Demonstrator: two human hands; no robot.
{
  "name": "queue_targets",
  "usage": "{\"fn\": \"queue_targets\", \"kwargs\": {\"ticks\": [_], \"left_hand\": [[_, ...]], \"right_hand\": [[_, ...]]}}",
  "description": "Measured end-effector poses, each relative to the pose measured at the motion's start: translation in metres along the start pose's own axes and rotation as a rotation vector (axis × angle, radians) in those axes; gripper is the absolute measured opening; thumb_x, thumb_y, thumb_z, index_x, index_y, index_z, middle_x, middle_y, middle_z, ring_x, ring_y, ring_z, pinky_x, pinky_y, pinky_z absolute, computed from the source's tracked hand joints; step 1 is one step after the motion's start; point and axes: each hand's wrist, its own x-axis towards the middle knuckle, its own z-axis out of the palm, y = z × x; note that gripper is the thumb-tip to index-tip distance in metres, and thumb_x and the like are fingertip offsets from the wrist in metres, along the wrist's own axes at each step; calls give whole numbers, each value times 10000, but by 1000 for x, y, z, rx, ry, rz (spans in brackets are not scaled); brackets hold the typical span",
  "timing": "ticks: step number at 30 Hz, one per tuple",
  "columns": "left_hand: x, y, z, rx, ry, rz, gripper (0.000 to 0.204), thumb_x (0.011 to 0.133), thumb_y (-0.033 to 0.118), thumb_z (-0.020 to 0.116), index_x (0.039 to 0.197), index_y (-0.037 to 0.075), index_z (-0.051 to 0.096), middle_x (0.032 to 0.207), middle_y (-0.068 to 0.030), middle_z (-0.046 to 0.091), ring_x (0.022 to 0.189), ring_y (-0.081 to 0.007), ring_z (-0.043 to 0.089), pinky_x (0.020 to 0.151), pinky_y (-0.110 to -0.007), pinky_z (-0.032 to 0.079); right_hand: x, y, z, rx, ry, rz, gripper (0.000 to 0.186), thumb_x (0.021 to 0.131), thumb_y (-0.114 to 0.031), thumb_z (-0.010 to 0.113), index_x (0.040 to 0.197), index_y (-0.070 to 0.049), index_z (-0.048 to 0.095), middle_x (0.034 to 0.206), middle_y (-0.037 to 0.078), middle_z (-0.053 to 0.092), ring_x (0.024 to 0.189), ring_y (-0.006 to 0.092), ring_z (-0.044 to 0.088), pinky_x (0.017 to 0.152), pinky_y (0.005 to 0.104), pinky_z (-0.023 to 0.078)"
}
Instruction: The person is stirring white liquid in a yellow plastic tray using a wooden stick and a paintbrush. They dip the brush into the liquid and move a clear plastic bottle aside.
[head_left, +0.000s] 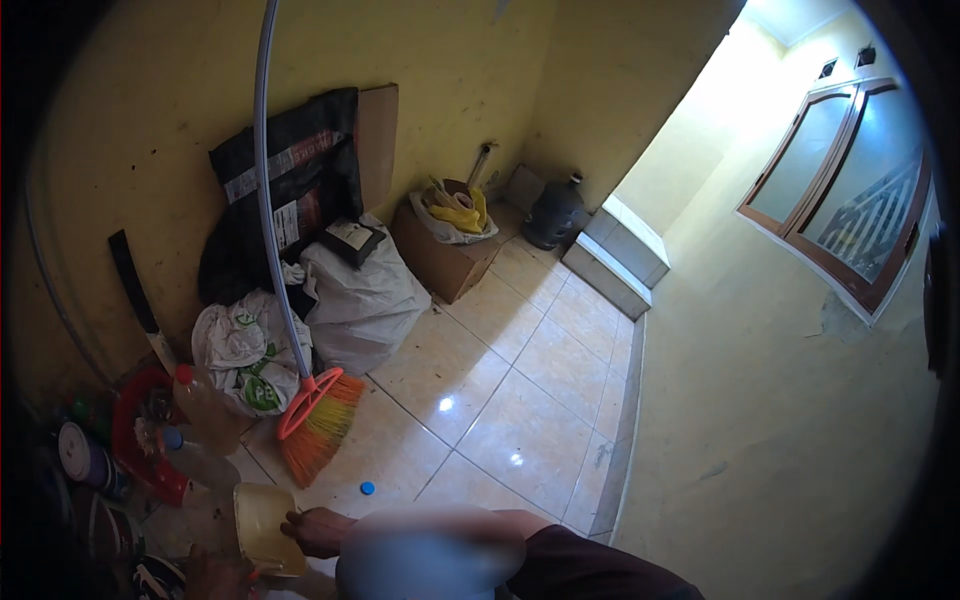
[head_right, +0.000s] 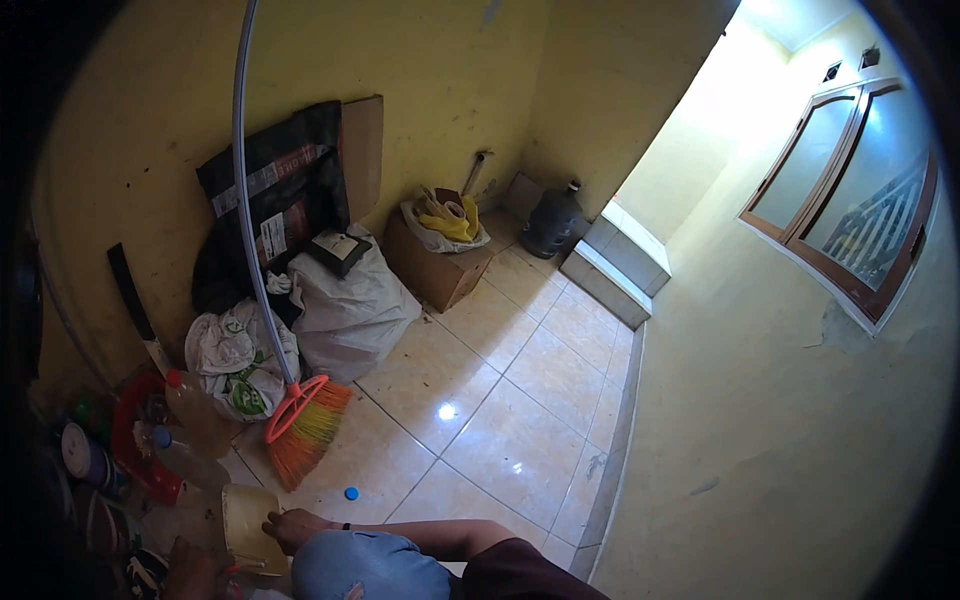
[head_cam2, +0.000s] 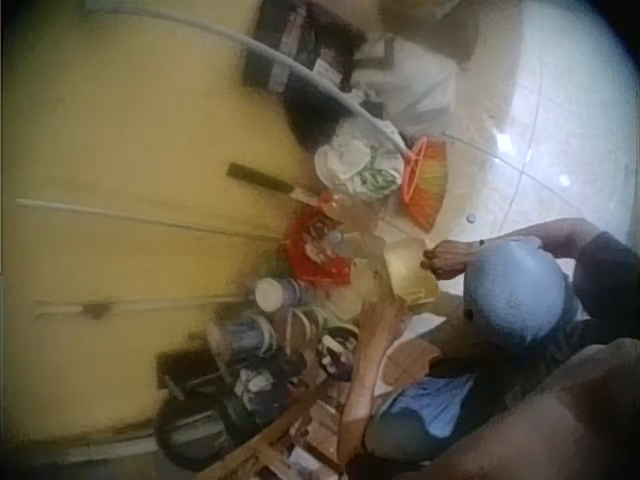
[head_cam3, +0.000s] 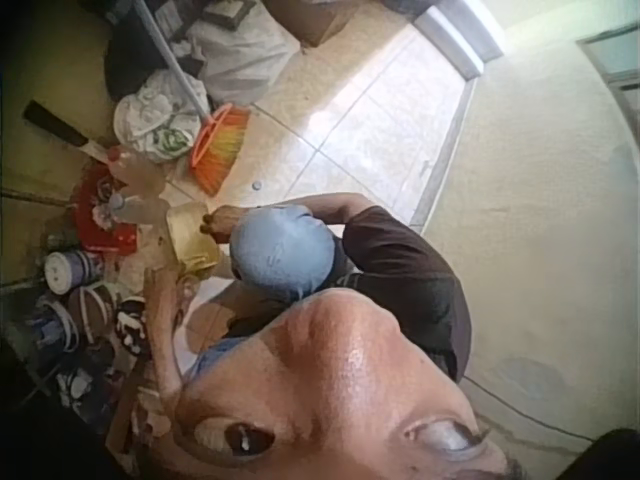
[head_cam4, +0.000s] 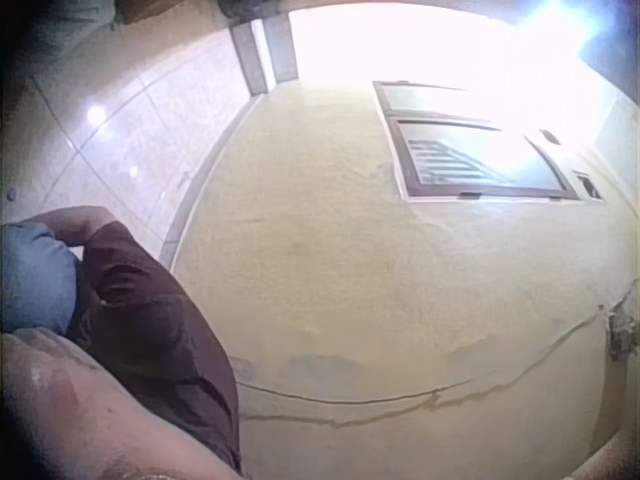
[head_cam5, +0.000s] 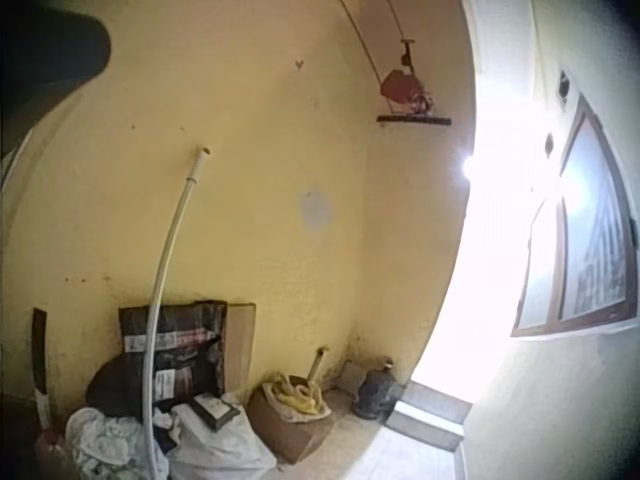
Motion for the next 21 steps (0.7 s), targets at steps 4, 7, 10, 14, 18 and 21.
{"fn": "queue_targets", "kwargs": {"ticks": [4, 7, 10, 14, 18, 21], "left_hand": [[-1, 1, -1, 2, -5, 3, 181, 960, 146, 650, 1027, 27, 768, 987, -238, 755, 983, -451, 702, 946, -542, 468], [-1, 0, -1, -1, 6, 17, 175, 958, 140, 649, 1021, 26, 766, 977, -236, 753, 967, -452, 702, 927, -540, 469], [0, 1, -1, -4, 12, 26, 169, 956, 135, 649, 1015, 26, 764, 967, -234, 751, 950, -453, 701, 908, -537, 470], [1, 2, -4, -7, 25, 45, 161, 954, 127, 648, 1008, 25, 761, 953, -232, 748, 929, -454, 701, 883, -533, 471], [-1, 4, 4, 18, 39, 30, 149, 957, 118, 654, 1016, 21, 751, 952, -228, 746, 931, -452, 699, 879, -532, 467], [-3, -1, 4, 48, 10, 0, 154, 960, 106, 667, 1059, 16, 742, 974, -224, 746, 955, -447, 697, 900, -533, 458]], "right_hand": [[1, 9, -1, -15, 60, 13, 290, 920, -100, 659, 1161, 43, 587, 1053, 269, 648, 879, 477, 718, 753, 544, 602], [8, 14, -7, -25, 110, 161, 296, 917, -103, 664, 1167, 37, 589, 1072, 272, 646, 881, 475, 720, 759, 546, 607], [1, 4, 7, -23, 65, 102, 279, 926, -101, 652, 1167, 29, 595, 1095, 277, 644, 887, 471, 721, 768, 548, 607], [0, 10, 0, -21, 21, 85, 275, 933, -107, 640, 1171, 24, 597, 1095, 279, 639, 898, 480, 720, 787, 560, 603], [6, 19, 5, 13, 103, 126, 265, 925, -110, 644, 1152, 20, 599, 1071, 276, 631, 884, 485, 715, 759, 563, 596], [-2, 0, 11, 0, 7, 28, 274, 922, -116, 650, 1153, 20, 594, 1072, 275, 634, 890, 479, 714, 759, 561, 589]]}}
